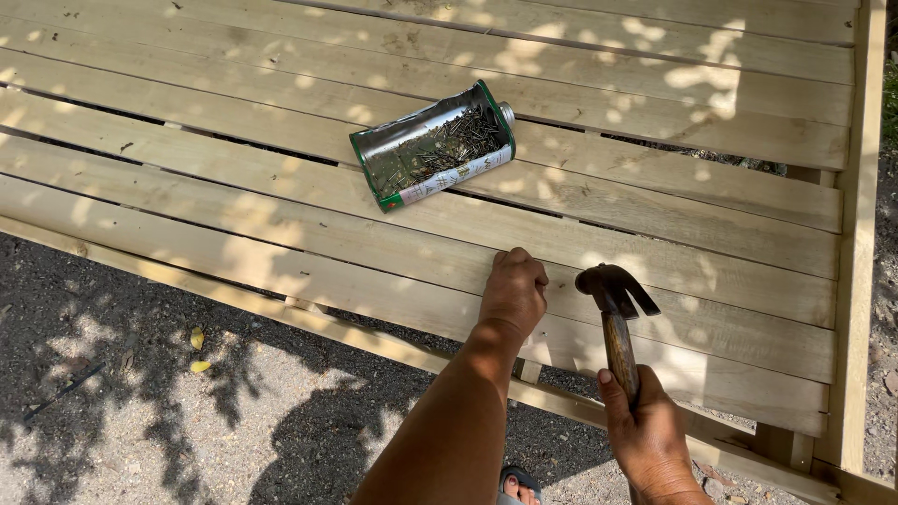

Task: The person repeatedly picks nails from a metal tin and hammers them into a wooden slatted surface. The person uses a claw hammer to drive each nail into the wood, working along the slats.

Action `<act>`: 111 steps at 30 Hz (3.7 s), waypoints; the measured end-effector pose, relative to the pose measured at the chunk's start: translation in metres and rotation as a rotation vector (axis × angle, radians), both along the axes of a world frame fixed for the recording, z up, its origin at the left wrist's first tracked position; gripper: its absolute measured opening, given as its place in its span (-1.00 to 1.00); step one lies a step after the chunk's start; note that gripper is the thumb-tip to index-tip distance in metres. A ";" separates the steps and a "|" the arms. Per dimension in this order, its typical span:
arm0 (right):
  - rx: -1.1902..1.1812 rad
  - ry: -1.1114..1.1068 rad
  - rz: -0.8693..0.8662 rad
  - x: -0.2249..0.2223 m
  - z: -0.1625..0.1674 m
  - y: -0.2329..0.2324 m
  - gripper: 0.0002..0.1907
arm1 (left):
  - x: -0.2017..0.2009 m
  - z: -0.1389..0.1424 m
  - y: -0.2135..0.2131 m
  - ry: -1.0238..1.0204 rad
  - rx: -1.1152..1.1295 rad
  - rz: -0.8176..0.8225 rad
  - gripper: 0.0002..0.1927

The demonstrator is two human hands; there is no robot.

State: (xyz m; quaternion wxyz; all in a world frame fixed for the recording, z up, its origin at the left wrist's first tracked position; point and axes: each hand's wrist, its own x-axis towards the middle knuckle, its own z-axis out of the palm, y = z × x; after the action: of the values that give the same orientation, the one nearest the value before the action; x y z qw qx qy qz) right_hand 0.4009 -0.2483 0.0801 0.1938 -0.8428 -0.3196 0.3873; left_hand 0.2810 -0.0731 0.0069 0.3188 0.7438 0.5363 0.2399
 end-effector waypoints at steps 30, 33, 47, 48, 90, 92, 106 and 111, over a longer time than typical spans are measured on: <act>0.052 0.114 -0.122 -0.003 0.001 0.020 -0.51 | 0.009 0.038 0.010 0.359 -0.242 -0.225 -0.92; 0.023 0.166 -0.173 -0.005 0.005 0.021 -0.49 | 0.008 0.039 0.014 0.372 -0.281 -0.260 -0.88; 0.073 1.114 -0.507 0.006 0.020 0.052 -0.69 | 0.001 0.038 0.024 0.174 -0.505 -0.159 -0.52; -0.029 1.021 -0.501 0.009 0.020 0.058 -0.68 | 0.000 0.037 0.024 0.156 -0.539 -0.138 -0.50; 0.072 1.263 -0.564 -0.025 0.068 0.062 -0.57 | 0.006 0.025 0.031 0.253 -0.499 -0.201 -0.62; 0.186 1.446 -0.621 -0.012 0.078 0.066 -0.54 | 0.006 0.026 0.028 0.233 -0.435 -0.207 -0.57; 0.028 1.339 -1.156 -0.034 0.097 0.128 -0.76 | -0.007 0.010 -0.036 0.339 0.003 -0.156 -0.09; 0.136 1.434 -1.220 -0.032 0.095 0.125 -0.78 | -0.012 0.030 -0.034 0.288 -0.148 -0.223 0.02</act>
State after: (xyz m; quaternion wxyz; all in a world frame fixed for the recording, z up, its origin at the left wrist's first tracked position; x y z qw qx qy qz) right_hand 0.3687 -0.1232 0.1750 0.5623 -0.4122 0.3501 0.6255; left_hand 0.2688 -0.1068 0.0369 0.3174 0.7997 0.5068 0.0542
